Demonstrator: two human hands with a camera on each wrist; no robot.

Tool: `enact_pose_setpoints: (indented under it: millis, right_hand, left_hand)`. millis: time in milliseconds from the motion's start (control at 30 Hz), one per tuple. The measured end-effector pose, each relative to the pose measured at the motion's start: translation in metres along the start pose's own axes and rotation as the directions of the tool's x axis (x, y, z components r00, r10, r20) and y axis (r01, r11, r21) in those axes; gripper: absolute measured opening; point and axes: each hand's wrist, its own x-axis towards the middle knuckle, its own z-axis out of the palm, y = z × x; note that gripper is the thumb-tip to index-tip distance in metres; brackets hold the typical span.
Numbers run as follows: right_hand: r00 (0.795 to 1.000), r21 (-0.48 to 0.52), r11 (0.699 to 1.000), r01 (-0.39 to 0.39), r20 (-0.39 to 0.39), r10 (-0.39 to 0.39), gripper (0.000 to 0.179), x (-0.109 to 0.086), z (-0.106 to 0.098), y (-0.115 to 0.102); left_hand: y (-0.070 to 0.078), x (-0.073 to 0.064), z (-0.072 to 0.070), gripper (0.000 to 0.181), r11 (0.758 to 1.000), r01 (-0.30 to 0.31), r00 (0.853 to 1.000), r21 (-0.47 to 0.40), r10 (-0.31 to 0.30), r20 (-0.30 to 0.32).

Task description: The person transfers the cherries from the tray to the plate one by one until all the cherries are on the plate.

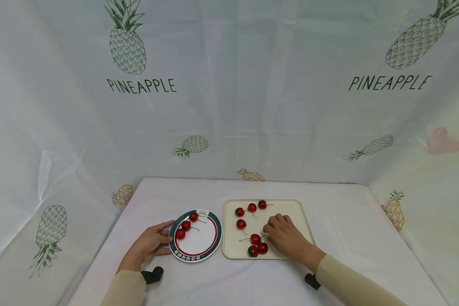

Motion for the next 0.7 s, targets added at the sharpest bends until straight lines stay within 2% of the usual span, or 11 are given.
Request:
enact_pose_setpoints:
  millis: [333, 700]
  right_hand:
    - [1.0, -0.039, 0.999, 0.005, -0.006, -0.005, 0.009, 0.002, 0.006, 0.0]
    - [1.0, -0.015, 1.0, 0.005, -0.005, -0.005, 0.006, 0.002, 0.012, 0.0]
  left_hand:
    - [0.0, 0.0, 0.0, 0.061, 1.0, -0.007, 1.0, -0.006, 0.007, -0.003]
    - [-0.001, 0.0, 0.0, 0.061, 1.0, -0.006, 1.0, -0.02, 0.006, 0.003]
